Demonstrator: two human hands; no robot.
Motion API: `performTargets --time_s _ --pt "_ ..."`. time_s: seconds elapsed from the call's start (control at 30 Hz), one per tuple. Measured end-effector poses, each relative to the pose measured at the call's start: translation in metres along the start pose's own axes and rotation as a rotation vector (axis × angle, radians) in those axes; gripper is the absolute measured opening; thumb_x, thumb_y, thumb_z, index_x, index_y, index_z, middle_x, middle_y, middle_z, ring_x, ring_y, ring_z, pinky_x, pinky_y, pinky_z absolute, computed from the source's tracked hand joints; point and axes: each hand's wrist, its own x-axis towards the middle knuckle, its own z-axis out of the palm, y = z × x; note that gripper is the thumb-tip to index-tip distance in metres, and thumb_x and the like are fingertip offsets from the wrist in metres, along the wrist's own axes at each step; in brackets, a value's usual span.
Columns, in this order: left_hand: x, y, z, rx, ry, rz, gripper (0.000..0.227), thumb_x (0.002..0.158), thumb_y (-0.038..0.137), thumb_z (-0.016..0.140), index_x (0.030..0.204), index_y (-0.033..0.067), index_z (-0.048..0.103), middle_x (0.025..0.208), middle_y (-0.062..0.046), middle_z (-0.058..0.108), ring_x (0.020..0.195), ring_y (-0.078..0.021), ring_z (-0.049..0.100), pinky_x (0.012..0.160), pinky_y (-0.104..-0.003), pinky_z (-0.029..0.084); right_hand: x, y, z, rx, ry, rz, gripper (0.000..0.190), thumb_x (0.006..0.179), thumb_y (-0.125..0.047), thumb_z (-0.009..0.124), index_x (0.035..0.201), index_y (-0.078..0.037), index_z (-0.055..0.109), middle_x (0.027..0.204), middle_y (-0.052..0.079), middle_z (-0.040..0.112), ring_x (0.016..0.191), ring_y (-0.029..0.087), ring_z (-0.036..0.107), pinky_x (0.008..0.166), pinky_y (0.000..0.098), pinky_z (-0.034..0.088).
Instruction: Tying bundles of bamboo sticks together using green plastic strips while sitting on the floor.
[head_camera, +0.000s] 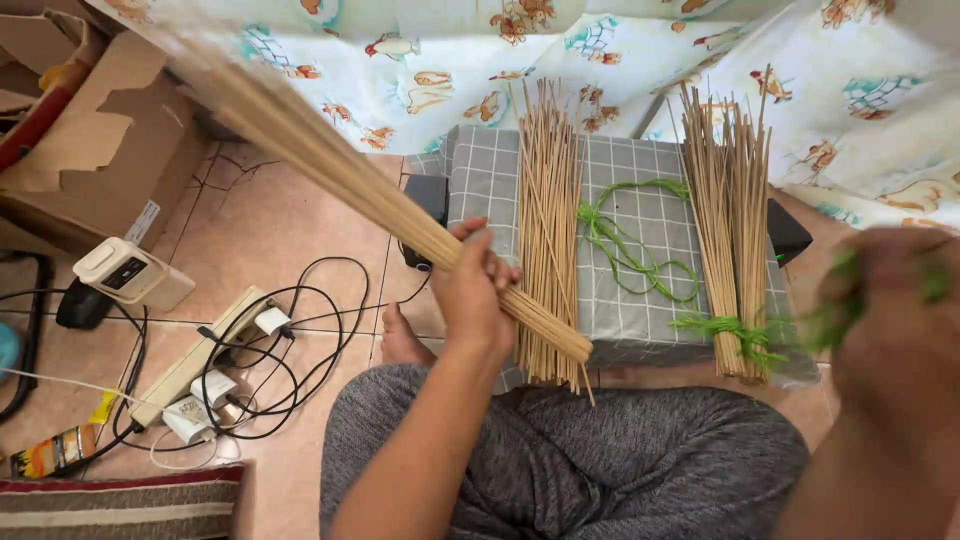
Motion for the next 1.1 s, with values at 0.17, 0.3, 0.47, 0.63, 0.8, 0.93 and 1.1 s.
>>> performTargets --time_s 0.17,0.3,0.47,0.63,0.8,0.93,1.1 --pt "-0.016 -0.015 0.005 0.085 -0.067 -0.077 0.02 0.096 0.004 0.057 0.114 0.0051 0.062 0.06 0.001 0.04 0.047 -0.0095 0.039 0.05 -0.028 0.044 0.063 0.022 0.037 0.253 0.195 -0.16 0.024 0.118 -0.045 0.047 0.118 -0.023 0.056 0.093 -0.008 0.052 0.076 0.003 0.048 0.067 0.0199 0.041" --pt "-0.027 -0.019 0.009 0.149 -0.08 -0.109 0.017 0.096 0.003 0.058 0.112 0.0051 0.064 0.059 0.002 0.04 0.047 -0.0091 0.04 0.051 -0.028 0.045 0.081 0.094 0.093 0.007 0.123 -0.228 0.018 0.119 -0.017 0.042 0.117 -0.011 0.059 0.103 0.001 0.063 0.088 0.011 0.056 0.077 0.027 0.049" --pt "-0.024 -0.034 0.007 0.081 -0.102 -0.115 0.016 0.095 0.003 0.059 0.11 0.0038 0.063 0.064 -0.002 0.045 0.047 -0.0094 0.04 0.049 -0.027 0.045 -0.001 0.081 0.122 -0.713 -0.077 -0.435 0.052 0.096 -0.025 0.071 0.139 0.003 0.061 0.146 0.03 0.044 0.132 0.048 0.045 0.106 0.0561 0.039" --pt "-0.027 -0.041 0.011 0.164 -0.114 -0.019 0.021 0.092 0.002 0.056 0.113 0.0015 0.063 0.058 0.001 0.039 0.04 -0.0094 0.047 0.051 -0.029 0.055 -0.067 0.041 0.117 -0.258 -0.358 -0.119 0.047 0.094 -0.02 0.07 0.133 0.006 0.063 0.127 0.033 0.063 0.123 0.054 0.056 0.102 0.0618 0.045" --pt "-0.037 -0.042 0.011 0.184 -0.226 -0.04 0.032 0.093 0.005 0.061 0.123 -0.0027 0.061 0.056 -0.002 0.043 0.042 -0.0116 0.056 0.052 -0.029 0.058 -0.094 0.052 0.11 -0.041 -0.798 0.084 0.072 0.096 -0.015 0.058 0.16 -0.001 0.027 0.141 0.024 0.064 0.131 0.037 0.06 0.105 0.0561 0.05" --pt "-0.033 -0.044 0.007 0.177 -0.317 -0.046 0.035 0.097 0.011 0.065 0.129 0.0004 0.057 0.062 -0.004 0.049 0.049 -0.0163 0.062 0.056 -0.032 0.059 -0.1 0.038 0.111 -0.025 -0.734 0.092 0.072 0.097 -0.016 0.06 0.157 0.007 0.029 0.131 0.029 0.068 0.123 0.041 0.065 0.099 0.0578 0.054" --pt "-0.02 -0.03 0.0 0.467 -0.296 0.076 0.034 0.098 0.009 0.059 0.131 0.0045 0.054 0.066 -0.004 0.052 0.042 -0.0121 0.057 0.044 -0.027 0.056 -0.092 0.022 0.111 0.044 -0.686 0.194 0.073 0.092 -0.033 0.06 0.157 -0.005 0.041 0.108 0.028 0.077 0.101 0.04 0.076 0.078 0.0512 0.063"
